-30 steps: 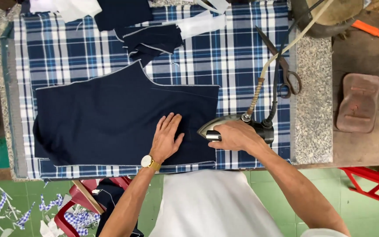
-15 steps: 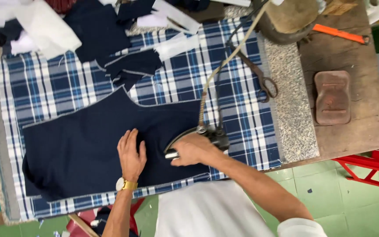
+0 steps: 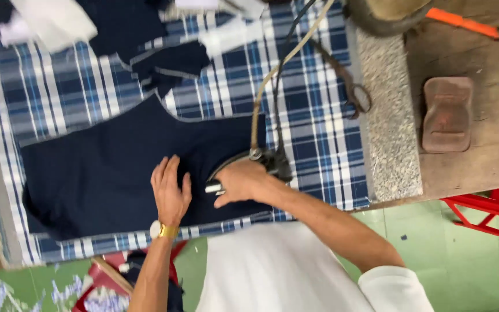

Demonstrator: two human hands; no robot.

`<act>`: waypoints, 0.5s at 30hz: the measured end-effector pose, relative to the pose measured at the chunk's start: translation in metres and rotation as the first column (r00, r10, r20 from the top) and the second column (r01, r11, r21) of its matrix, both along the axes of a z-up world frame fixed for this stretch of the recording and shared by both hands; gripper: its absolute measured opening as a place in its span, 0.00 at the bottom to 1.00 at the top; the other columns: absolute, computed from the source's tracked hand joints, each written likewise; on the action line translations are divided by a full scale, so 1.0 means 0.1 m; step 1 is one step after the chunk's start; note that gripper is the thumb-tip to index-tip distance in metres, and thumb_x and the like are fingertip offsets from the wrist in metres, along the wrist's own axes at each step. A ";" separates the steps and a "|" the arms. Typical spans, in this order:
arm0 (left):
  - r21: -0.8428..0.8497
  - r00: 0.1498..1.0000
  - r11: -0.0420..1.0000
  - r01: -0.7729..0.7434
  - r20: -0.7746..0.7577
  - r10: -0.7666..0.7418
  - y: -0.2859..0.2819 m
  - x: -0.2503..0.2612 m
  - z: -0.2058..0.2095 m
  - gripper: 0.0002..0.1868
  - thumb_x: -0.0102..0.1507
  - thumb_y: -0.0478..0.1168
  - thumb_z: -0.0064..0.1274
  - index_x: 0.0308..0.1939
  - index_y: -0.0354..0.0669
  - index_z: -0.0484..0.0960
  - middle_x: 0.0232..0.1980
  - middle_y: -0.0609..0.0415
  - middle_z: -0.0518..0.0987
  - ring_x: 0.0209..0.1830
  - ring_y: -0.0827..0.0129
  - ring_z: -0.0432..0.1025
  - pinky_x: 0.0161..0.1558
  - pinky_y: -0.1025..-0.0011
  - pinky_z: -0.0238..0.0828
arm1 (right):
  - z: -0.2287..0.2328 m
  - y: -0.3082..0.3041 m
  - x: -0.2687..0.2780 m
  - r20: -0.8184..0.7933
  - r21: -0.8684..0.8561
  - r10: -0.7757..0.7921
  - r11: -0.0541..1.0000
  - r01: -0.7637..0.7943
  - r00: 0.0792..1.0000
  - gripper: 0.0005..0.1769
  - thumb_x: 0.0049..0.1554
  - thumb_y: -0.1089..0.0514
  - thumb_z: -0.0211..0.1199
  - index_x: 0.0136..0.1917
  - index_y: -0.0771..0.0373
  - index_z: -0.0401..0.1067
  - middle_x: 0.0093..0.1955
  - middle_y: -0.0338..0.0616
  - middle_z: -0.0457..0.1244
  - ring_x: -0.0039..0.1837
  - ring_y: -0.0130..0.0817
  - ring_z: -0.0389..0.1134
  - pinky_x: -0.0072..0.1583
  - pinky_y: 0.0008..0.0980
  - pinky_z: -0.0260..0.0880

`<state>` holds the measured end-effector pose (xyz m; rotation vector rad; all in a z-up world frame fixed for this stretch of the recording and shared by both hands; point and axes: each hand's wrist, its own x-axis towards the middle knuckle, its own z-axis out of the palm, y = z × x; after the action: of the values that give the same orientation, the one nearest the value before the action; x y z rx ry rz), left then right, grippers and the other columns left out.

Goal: The person irons a dark blue fabric piece on a plaid-covered table using a steam iron. They smooth the fabric with their hands, use a wooden block to press a section, and trim loose threads with scissors before continuing to iron.

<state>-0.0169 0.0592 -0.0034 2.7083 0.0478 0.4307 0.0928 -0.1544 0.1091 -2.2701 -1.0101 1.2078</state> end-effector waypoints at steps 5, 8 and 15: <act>-0.070 0.994 0.992 0.106 0.033 -0.104 -0.23 -0.05 0.00 0.29 0.63 0.40 0.64 0.66 0.35 0.75 0.67 0.45 0.76 0.72 0.49 0.65 0.73 0.51 0.53 | 0.36 -0.39 0.14 -0.040 -0.192 -0.021 0.981 0.013 0.999 0.42 0.51 0.26 0.64 0.60 0.63 0.77 0.53 0.59 0.71 0.58 0.58 0.72 0.56 0.53 0.73; -0.096 0.984 0.980 0.176 0.024 -0.174 -0.45 -0.04 -0.12 0.31 0.61 0.43 0.65 0.66 0.36 0.75 0.67 0.45 0.76 0.73 0.49 0.64 0.73 0.50 0.52 | 0.19 -0.76 0.16 -0.027 -0.241 -0.059 0.969 0.051 0.998 0.35 0.51 0.27 0.64 0.51 0.60 0.79 0.43 0.52 0.72 0.49 0.52 0.75 0.49 0.47 0.74; 0.028 0.911 0.911 0.411 -0.057 -0.410 -1.09 -0.08 -0.27 0.30 0.68 0.50 0.53 0.71 0.39 0.71 0.74 0.43 0.69 0.78 0.50 0.58 0.76 0.49 0.48 | 0.23 -1.27 0.23 -0.009 -0.296 -0.175 0.941 0.164 0.985 0.32 0.54 0.28 0.63 0.49 0.60 0.78 0.37 0.51 0.71 0.43 0.50 0.75 0.44 0.45 0.73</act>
<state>-0.0251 -0.0495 -0.0302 2.6657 -0.5144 0.2371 0.1163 -0.2816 0.1318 -2.4885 -0.6384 1.3953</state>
